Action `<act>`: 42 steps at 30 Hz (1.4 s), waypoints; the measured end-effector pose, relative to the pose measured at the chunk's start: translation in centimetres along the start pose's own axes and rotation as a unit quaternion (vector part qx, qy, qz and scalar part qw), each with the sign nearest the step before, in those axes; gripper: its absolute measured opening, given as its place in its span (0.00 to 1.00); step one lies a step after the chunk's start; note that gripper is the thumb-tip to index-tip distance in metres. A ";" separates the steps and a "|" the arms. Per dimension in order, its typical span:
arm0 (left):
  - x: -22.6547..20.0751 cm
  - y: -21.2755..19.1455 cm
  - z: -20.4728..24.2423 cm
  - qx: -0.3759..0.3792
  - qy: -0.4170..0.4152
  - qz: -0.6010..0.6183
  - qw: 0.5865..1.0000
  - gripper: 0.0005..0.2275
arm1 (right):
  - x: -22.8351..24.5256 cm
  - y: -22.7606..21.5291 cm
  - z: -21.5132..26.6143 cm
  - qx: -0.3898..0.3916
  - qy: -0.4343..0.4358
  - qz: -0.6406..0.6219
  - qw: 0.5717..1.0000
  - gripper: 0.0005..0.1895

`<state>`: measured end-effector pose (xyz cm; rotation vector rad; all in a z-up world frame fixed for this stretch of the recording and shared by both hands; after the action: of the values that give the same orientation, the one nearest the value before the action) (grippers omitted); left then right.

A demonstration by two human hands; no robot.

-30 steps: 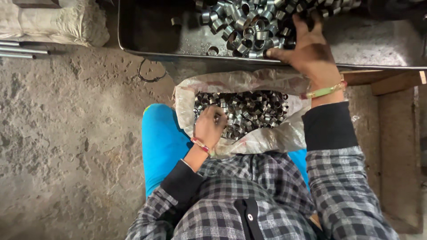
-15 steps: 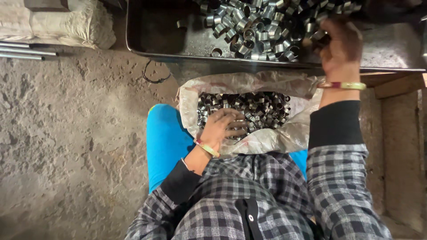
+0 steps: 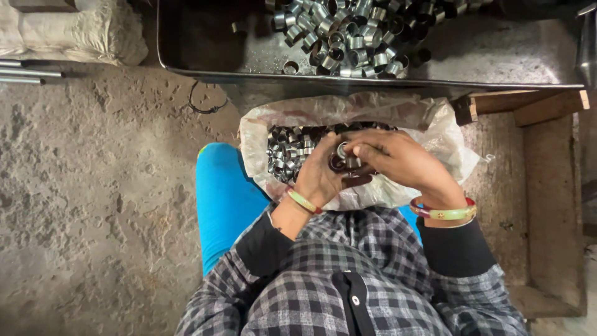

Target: The person sits on a blue stool and repeatedly scoops small cylindrical metal parts from a white sack into a metal tray using both hands. The parts are transferred in handfuls and accumulate in the tray.

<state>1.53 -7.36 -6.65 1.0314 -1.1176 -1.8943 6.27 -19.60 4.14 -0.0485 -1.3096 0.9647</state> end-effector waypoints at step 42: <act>-16.8 6.3 -14.1 -0.127 0.216 -0.902 0.352 0.23 | -9.0 -11.4 -13.0 -0.124 0.223 0.259 0.932 0.47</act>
<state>22.37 -0.42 -0.65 2.7595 1.6119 -2.3209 23.94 -26.14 -0.96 -0.7991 -0.9965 1.1383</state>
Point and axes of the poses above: each hand's wrist, its own z-axis away from the middle knuckle, its own y-axis out of the palm, x = y × z, the point moved 5 cm from there along -z, towards the middle knuckle, and after that the axes turned 8 degrees about y, right-handed, at the moved point
